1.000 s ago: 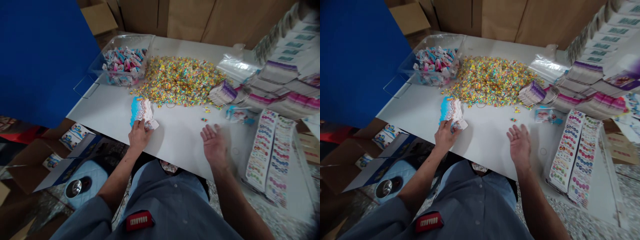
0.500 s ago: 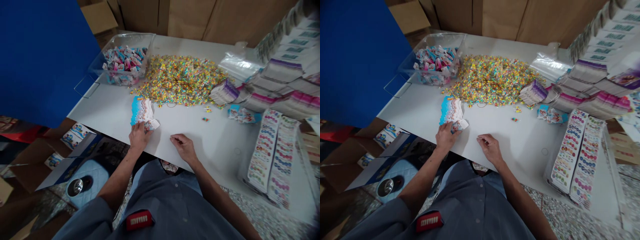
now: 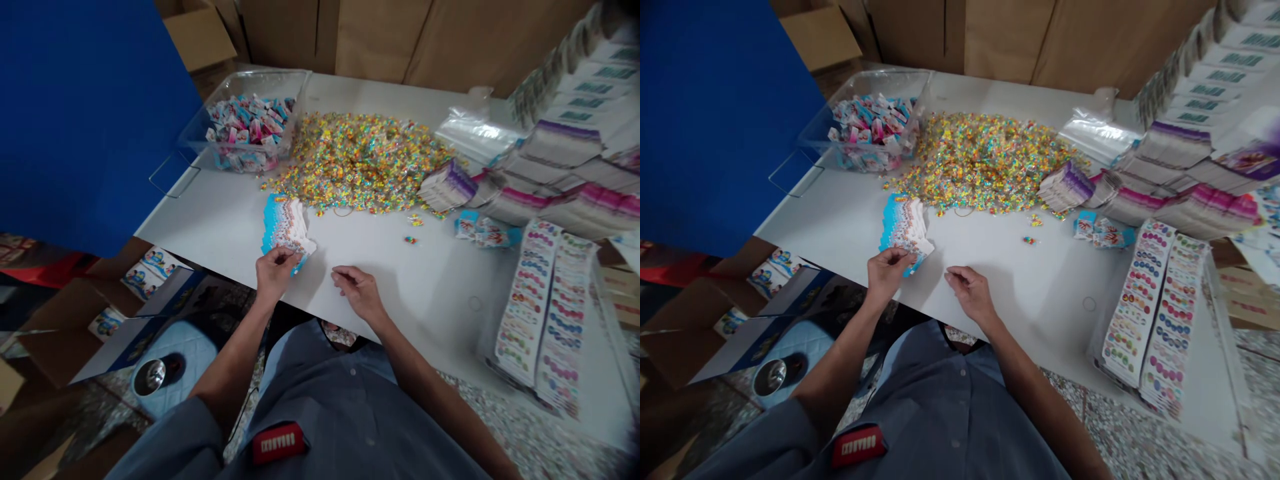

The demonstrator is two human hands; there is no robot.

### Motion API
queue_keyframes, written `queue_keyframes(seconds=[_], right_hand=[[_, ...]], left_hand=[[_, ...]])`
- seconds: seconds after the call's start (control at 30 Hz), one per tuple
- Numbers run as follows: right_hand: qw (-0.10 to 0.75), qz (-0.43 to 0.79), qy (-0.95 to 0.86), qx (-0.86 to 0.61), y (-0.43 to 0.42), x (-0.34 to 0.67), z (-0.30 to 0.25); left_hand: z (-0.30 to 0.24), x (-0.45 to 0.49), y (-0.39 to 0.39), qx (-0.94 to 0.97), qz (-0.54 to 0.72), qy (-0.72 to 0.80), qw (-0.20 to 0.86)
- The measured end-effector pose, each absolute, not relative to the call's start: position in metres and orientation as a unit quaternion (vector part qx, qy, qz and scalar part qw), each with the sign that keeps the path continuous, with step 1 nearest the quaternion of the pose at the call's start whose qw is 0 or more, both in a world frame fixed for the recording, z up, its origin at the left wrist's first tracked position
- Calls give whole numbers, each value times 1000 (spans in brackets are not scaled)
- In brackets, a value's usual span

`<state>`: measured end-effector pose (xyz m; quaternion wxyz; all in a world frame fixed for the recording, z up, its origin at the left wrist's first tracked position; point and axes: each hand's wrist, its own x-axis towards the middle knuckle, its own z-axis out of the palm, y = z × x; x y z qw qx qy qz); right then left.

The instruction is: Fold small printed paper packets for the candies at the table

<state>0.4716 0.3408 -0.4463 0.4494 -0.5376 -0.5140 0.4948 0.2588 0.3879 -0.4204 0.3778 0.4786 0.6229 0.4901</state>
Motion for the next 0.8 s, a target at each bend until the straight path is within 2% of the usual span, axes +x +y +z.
queue_keyframes(seconds=[0.1,0.23,0.3,0.47,0.6,0.8], right_hand=[[474,540,-464,-518,347,460,-440],[494,547,-470,-486,353,463,-427],[482,549,-494,-472,353,474,-422],[380,581,-587,-417,348,501,-418],[399,542,-595,-438,341,504,-417],[395,496,-631,-447,331,501,-430]], left_hand=[[-412,273,383,407,539,567,472],[-406,290,376,384,526,506,566],[-402,293,375,402,486,457,627],[-383,294,381,516,288,315,742],[-385,305,383,538,290,327,721],[-420,320,381,591,375,407,588]])
